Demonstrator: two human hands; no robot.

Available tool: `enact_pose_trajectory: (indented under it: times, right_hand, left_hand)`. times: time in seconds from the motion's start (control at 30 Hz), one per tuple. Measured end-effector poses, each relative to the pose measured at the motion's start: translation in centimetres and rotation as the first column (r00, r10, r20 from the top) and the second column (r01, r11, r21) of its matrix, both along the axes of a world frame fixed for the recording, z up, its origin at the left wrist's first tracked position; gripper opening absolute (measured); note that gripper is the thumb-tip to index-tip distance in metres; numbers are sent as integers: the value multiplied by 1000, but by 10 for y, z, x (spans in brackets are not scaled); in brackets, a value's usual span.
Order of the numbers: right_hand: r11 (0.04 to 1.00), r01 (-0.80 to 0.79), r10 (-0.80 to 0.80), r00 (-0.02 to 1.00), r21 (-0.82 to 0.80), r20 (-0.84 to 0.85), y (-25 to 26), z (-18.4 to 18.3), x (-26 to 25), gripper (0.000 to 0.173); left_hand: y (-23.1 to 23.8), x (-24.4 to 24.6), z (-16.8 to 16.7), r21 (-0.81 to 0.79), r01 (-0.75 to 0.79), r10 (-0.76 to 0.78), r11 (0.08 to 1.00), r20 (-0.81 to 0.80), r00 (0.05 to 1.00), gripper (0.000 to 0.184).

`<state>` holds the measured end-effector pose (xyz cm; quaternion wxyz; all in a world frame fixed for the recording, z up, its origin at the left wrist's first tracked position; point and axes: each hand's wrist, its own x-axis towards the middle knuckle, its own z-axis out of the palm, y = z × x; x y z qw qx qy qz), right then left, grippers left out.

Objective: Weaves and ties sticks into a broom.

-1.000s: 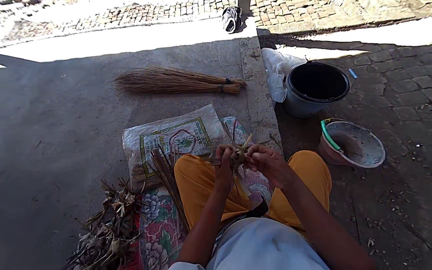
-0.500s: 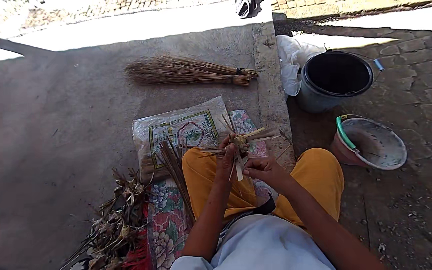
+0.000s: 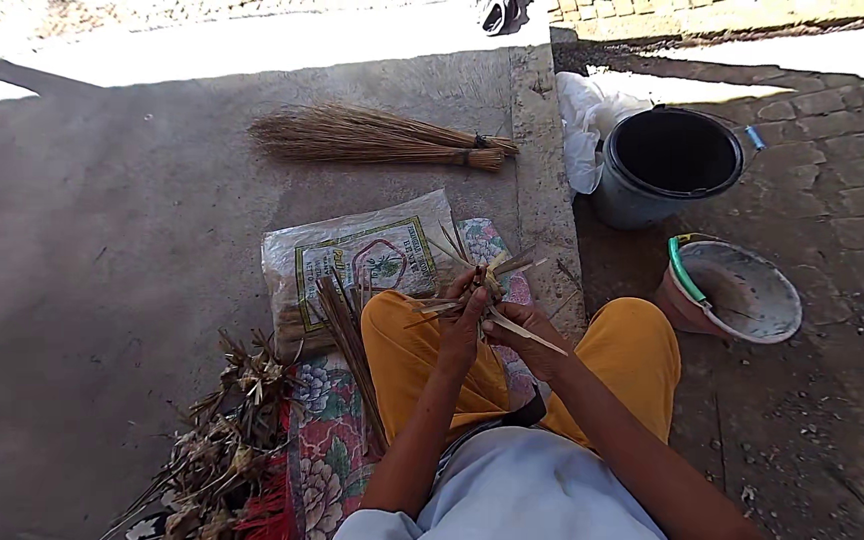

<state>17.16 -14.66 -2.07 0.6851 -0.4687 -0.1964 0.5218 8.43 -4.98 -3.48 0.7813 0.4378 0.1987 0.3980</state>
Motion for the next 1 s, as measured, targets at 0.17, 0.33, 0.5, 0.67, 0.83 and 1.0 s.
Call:
enact_pose_trajectory:
  times: [0.17, 0.33, 0.5, 0.67, 0.83, 1.0]
  right_hand:
    - [988, -152, 151, 985, 4, 84, -5, -5, 5, 2]
    - [828, -556, 519, 810, 76, 273, -15, -5, 23, 3]
    - [786, -613, 568, 769, 85, 293, -21, -10, 36, 6]
    - [936, -331, 350, 827, -122, 439, -25, -5, 55, 12]
    - [983, 15, 74, 883, -185, 464, -19, 25, 56, 15]
    - [980, 71, 15, 902, -184, 431, -9, 25, 37, 13]
  left_hand:
    - [6, -1, -9, 33, -30, 30, 999, 3, 1000, 24]
    - [21, -7, -6, -224, 6, 16, 975, 97, 995, 31]
    - [23, -10, -8, -172, 106, -84, 979, 130, 988, 36]
    - [38, -22, -2, 58, 310, -312, 949, 28, 950, 47]
    - [37, -20, 8, 466, 285, -151, 837, -304, 941, 62]
    - [30, -19, 3, 805, 252, 96, 537, -355, 930, 60]
